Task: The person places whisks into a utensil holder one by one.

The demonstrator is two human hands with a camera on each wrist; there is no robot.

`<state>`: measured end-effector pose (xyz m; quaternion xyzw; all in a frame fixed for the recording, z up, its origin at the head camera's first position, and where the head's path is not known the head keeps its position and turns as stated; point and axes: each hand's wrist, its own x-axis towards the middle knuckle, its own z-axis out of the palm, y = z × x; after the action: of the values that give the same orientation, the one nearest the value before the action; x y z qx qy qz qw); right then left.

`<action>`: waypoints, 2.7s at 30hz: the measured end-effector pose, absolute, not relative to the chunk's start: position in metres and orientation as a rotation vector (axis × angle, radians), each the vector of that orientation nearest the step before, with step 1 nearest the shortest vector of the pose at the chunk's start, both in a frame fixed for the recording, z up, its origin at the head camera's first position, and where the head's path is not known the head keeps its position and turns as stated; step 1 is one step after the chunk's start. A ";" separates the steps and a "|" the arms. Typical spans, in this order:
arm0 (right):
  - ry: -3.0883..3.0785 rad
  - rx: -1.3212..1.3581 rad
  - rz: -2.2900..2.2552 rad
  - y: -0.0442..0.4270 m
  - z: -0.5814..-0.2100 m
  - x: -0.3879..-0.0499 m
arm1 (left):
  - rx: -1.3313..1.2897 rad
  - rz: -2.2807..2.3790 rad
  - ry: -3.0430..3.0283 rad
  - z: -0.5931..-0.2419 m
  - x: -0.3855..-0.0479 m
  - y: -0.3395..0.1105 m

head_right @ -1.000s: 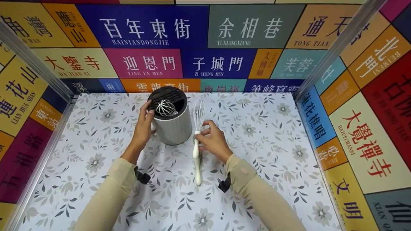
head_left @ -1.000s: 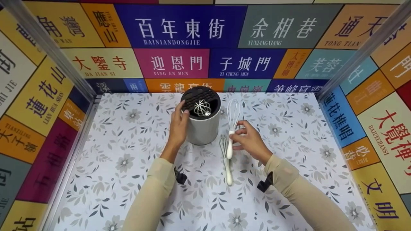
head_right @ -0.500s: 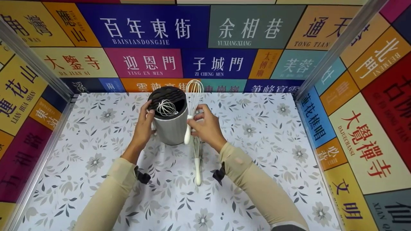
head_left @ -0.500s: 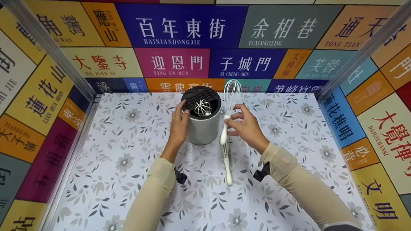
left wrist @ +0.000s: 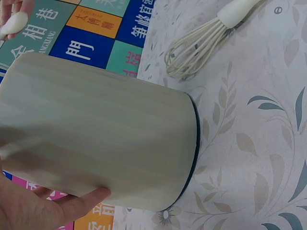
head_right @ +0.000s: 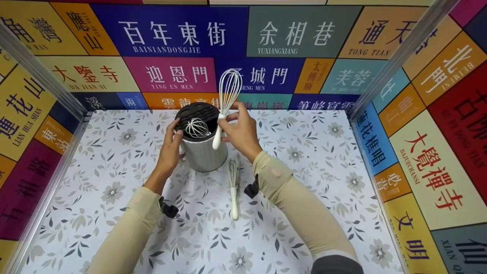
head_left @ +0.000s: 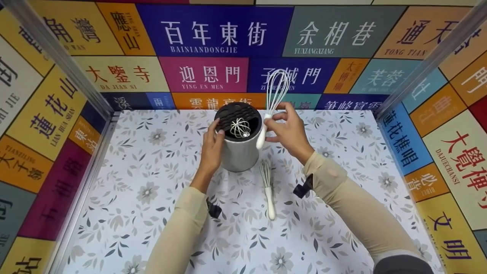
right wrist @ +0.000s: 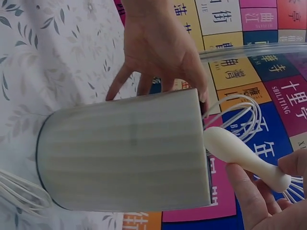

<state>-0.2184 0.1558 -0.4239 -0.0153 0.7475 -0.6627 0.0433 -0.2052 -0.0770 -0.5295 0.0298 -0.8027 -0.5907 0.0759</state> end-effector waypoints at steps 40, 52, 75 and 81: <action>2.757 -0.185 -1.831 0.130 -0.448 -0.253 | 0.074 -1.759 -2.410 -0.529 -0.204 -0.077; 2.766 -0.191 -1.916 0.128 -0.439 -0.254 | 0.072 -1.759 -2.398 -0.529 -0.205 -0.077; 2.824 -0.226 -1.810 0.129 -0.444 -0.252 | 0.079 -1.751 -2.441 -0.530 -0.205 -0.078; 2.796 -0.275 -1.827 0.129 -0.444 -0.249 | 0.091 -1.767 -2.440 -0.531 -0.206 -0.078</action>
<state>-0.2488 0.1289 -0.4439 -0.0816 0.8296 -0.5423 -0.1047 -0.2056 -0.0781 -0.5311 0.0302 -0.8080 -0.5850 0.0636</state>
